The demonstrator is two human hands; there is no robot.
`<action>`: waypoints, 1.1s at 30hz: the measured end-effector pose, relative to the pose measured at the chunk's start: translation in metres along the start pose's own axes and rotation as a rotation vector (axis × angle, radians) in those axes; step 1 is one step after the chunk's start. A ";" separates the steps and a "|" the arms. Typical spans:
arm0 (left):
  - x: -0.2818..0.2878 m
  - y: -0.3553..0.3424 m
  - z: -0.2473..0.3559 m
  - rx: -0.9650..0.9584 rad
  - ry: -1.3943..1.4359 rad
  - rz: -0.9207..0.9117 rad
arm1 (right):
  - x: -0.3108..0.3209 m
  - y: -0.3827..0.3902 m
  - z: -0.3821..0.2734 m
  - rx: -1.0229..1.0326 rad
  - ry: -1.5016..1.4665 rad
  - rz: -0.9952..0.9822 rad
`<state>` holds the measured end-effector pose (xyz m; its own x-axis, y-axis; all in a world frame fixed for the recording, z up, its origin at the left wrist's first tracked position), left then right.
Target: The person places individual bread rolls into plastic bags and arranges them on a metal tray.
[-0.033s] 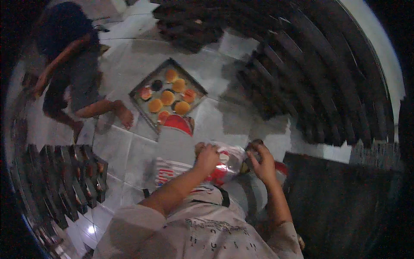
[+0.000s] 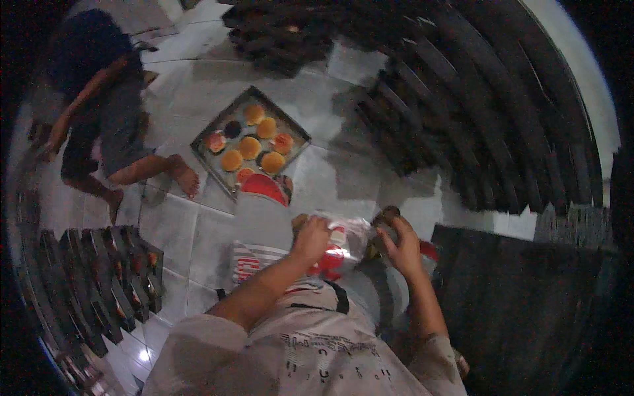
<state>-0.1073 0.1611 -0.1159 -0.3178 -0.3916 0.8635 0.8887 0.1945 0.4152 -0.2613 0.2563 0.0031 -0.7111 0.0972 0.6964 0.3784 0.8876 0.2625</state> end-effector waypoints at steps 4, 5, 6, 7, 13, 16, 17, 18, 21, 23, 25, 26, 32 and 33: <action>0.007 0.010 -0.014 0.019 0.203 0.275 | -0.014 0.000 0.023 0.001 0.139 -0.112; 0.007 0.011 -0.013 0.041 0.208 0.289 | -0.017 -0.001 0.024 -0.011 0.127 -0.141; 0.008 0.012 -0.011 0.064 0.214 0.303 | -0.020 -0.002 0.024 -0.021 0.116 -0.171; 0.012 0.016 -0.011 0.089 0.218 0.318 | -0.023 -0.005 0.023 -0.028 0.103 -0.202; 0.035 0.026 -0.006 0.005 0.311 0.184 | -0.028 -0.015 -0.013 0.148 0.251 -0.200; 0.092 0.045 0.009 -0.180 0.417 0.312 | -0.028 -0.013 -0.029 0.219 0.195 -0.284; 0.113 0.051 0.005 -0.134 0.571 0.327 | -0.025 -0.017 -0.034 0.218 0.097 -0.299; 0.134 0.056 0.000 -0.083 0.724 0.347 | -0.022 -0.025 -0.038 0.224 0.002 -0.317; 0.118 0.056 -0.040 0.115 1.184 0.072 | -0.020 -0.060 -0.054 0.351 -0.256 -0.415; 0.107 0.060 -0.070 0.270 1.276 -0.032 | -0.027 -0.089 -0.062 0.202 -0.421 -0.669; 0.115 0.066 -0.102 0.441 1.152 0.060 | -0.047 -0.137 -0.042 -0.021 -0.494 -0.661; 0.115 0.067 -0.120 0.440 1.049 0.197 | -0.060 -0.163 -0.026 -0.139 -0.526 -0.646; 0.100 0.055 -0.176 0.456 0.697 0.560 | -0.169 -0.312 0.044 -0.153 -0.181 -0.458; 0.099 0.051 -0.179 0.479 0.717 0.537 | -0.193 -0.327 0.051 -0.182 -0.132 -0.481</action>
Point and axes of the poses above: each hand's wrist, its own y-axis away from the middle knuckle, its own x-axis out of the back of the hand, z = x × y, the point moved 6 cm from there along -y, towards the middle knuckle, and after that the axes turned 13 degrees about -z, right-handed, at the moved point
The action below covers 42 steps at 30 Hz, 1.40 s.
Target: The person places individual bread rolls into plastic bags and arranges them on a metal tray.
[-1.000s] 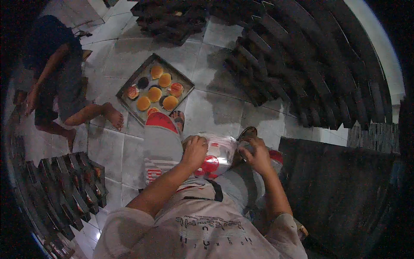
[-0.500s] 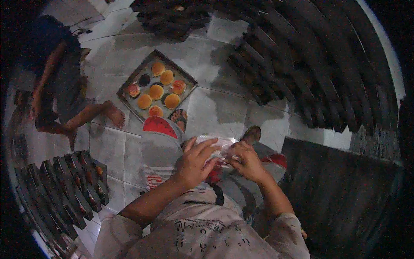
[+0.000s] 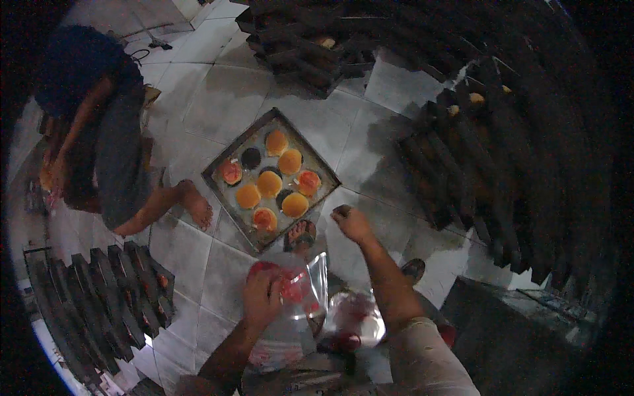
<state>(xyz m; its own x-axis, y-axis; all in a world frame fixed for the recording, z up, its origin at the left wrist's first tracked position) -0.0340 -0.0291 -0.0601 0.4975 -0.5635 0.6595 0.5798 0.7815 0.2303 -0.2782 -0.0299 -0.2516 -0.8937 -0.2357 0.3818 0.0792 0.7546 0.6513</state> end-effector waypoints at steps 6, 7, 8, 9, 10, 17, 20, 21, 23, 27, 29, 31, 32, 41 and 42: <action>-0.002 -0.021 -0.028 0.313 0.087 -0.121 | -0.081 -0.112 -0.007 0.004 0.203 -0.309; -0.004 -0.026 -0.029 0.395 0.080 -0.167 | -0.094 -0.134 0.005 0.002 0.187 -0.300; -0.004 -0.027 -0.028 0.380 0.042 -0.205 | -0.106 -0.150 0.007 0.005 0.179 -0.306; -0.007 -0.029 -0.029 0.367 0.004 -0.245 | -0.115 -0.163 0.009 0.057 0.178 -0.299; -0.009 -0.032 -0.030 0.349 -0.029 -0.284 | -0.120 -0.173 0.006 0.107 0.181 -0.292; -0.017 -0.062 -0.052 0.456 0.020 -0.329 | -0.131 -0.197 0.011 -0.109 0.227 -0.165; -0.017 -0.060 -0.053 0.483 0.031 -0.294 | -0.131 -0.189 0.000 0.009 0.430 -0.213; -0.018 -0.059 -0.049 0.483 0.036 -0.289 | -0.134 -0.183 -0.002 0.109 0.495 -0.155; -0.014 -0.058 -0.044 0.469 0.046 -0.261 | -0.140 -0.161 -0.005 0.309 0.629 -0.020; -0.009 -0.032 -0.033 0.505 0.136 -0.134 | -0.122 -0.092 -0.007 0.162 0.019 -0.253; -0.006 -0.021 -0.028 0.443 0.183 -0.053 | -0.102 -0.042 0.001 0.003 -0.349 -0.246; 0.001 -0.019 -0.008 0.122 0.058 0.000 | -0.099 0.001 0.029 0.102 -0.586 -0.199; 0.003 -0.019 -0.002 0.098 0.043 -0.007 | -0.086 0.023 0.033 0.155 -0.704 -0.176; -0.005 0.023 0.019 0.009 0.331 -0.219 | 0.017 0.240 0.004 0.238 -1.476 -0.031; -0.005 0.029 0.038 -0.038 0.416 -0.294 | 0.032 0.255 -0.003 0.333 -1.493 0.031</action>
Point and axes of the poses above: each hand's wrist, its own y-axis away from the middle knuckle, its own x-axis out of the back of the hand, z = x × y, the point moved 6 cm from there along -y, towards the middle knuckle, and after that the axes turned 13 degrees about -z, right-handed, at the moved point
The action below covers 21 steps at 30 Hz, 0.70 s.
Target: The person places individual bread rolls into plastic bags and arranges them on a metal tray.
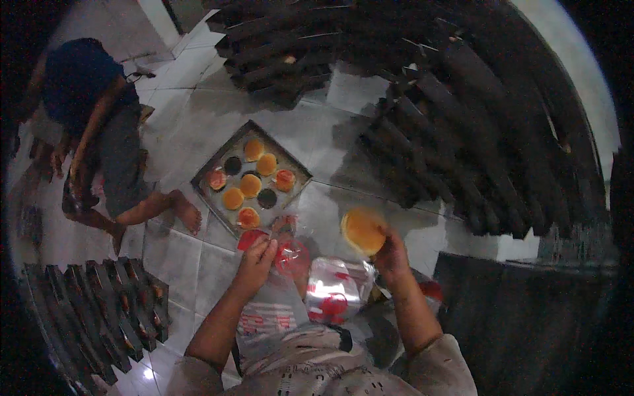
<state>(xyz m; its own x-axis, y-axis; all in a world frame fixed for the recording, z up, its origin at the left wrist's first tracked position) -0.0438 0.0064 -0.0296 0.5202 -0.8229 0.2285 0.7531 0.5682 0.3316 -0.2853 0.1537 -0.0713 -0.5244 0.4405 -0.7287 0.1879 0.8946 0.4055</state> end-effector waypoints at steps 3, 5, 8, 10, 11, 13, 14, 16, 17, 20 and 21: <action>-0.037 0.022 0.041 -0.178 0.051 -0.242 | -0.032 0.034 -0.045 0.237 0.051 -0.042; -0.053 0.031 0.059 -0.206 -0.022 -0.309 | -0.078 0.054 -0.065 0.318 0.215 -0.066; -0.068 0.044 0.069 -0.289 -0.102 -0.363 | -0.107 0.082 -0.053 0.262 0.507 -0.106; -0.076 0.051 0.071 -0.214 -0.033 -0.419 | -0.112 0.098 -0.049 0.299 0.742 -0.126; -0.080 0.057 0.078 -0.107 0.056 -0.468 | -0.115 0.105 -0.046 0.312 0.857 -0.134; -0.087 0.068 0.072 0.007 0.313 -0.508 | -0.132 0.122 -0.045 0.408 1.059 -0.205; -0.094 0.072 0.058 0.014 0.483 -0.502 | -0.141 0.132 -0.046 0.441 1.163 -0.213; -0.105 0.080 0.049 -0.002 0.719 -0.518 | -0.143 0.144 -0.045 0.439 1.218 -0.203; -0.109 0.083 0.049 -0.024 0.784 -0.543 | -0.141 0.147 -0.045 0.482 1.199 -0.217; -0.117 0.088 0.064 -0.022 0.866 -0.528 | -0.136 0.153 -0.048 0.599 1.136 -0.235; -0.116 0.089 0.071 -0.010 0.874 -0.507 | -0.136 0.156 -0.050 0.632 1.111 -0.219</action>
Point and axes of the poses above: each hand's wrist, its own y-axis away from the middle knuckle, its own x-axis out of the back of the hand, z = x × y, the point moved 6 cm from there along -y, towards the middle knuckle, and after that the axes turned 13 degrees about -z, right-handed, at the moved point
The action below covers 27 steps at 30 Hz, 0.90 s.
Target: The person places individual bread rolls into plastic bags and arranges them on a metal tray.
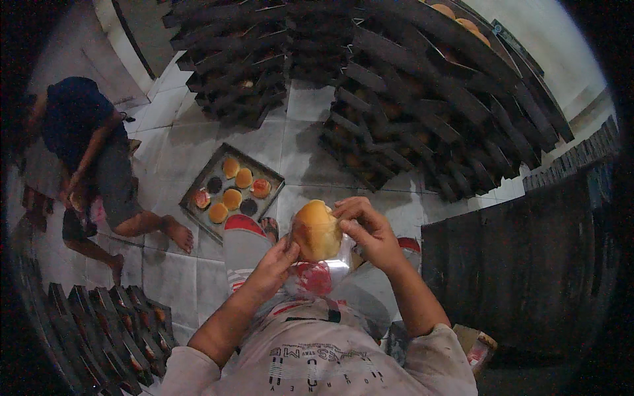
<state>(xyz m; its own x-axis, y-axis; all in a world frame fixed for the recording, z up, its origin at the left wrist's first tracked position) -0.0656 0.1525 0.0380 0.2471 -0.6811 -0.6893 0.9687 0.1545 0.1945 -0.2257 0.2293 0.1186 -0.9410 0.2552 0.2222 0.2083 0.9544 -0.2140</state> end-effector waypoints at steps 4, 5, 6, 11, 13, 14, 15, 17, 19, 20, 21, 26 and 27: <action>-0.006 0.000 0.018 0.046 -0.037 0.027 | -0.008 0.005 0.000 -0.227 -0.438 0.034; -0.005 -0.001 0.021 0.044 -0.057 0.063 | -0.007 0.006 -0.001 -0.221 -0.331 0.037; -0.004 -0.001 0.024 0.042 -0.077 0.100 | -0.005 0.006 0.000 -0.214 -0.223 0.040; -0.016 -0.003 0.060 -0.198 -0.606 0.192 | -0.005 -0.003 -0.026 0.062 0.203 0.055; -0.022 -0.003 0.070 -0.225 -0.703 0.182 | -0.007 -0.005 -0.024 -0.005 0.183 0.002; -0.025 -0.001 0.074 -0.215 -0.714 0.179 | -0.005 -0.006 -0.032 0.029 0.258 0.023; -0.026 -0.001 0.078 -0.204 -0.726 0.176 | -0.003 -0.009 -0.042 0.063 0.332 0.044; -0.030 -0.001 0.085 -0.256 -0.728 0.176 | -0.002 -0.014 -0.049 0.105 0.403 0.046; -0.033 -0.004 0.088 -0.297 -0.720 0.149 | -0.005 -0.020 -0.048 0.125 0.393 0.008; -0.033 -0.007 0.088 -0.311 -0.711 0.123 | -0.005 -0.022 -0.046 0.132 0.372 0.021; -0.033 -0.009 0.088 -0.325 -0.702 0.096 | -0.006 -0.024 -0.043 0.140 0.352 0.035; -0.036 -0.008 0.100 -0.396 -1.110 0.148 | -0.018 -0.028 -0.037 0.139 0.512 -0.121; -0.036 -0.007 0.101 -0.389 -1.138 0.156 | -0.011 -0.027 -0.034 0.100 0.363 -0.011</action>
<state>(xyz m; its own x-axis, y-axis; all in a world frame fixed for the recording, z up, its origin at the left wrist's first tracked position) -0.0843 0.1037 0.1317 0.3872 -0.8451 0.3685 0.9218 0.3628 -0.1365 -0.2124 0.2059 0.1544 -0.7835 0.3010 0.5436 0.1551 0.9419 -0.2979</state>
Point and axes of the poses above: each hand's wrist, its own y-axis away from the middle knuckle, its own x-axis out of the back of the hand, z = x × y, the point moved 6 cm from there along -y, towards the middle knuckle, and after that the axes turned 13 degrees about -z, right-handed, at the moved point
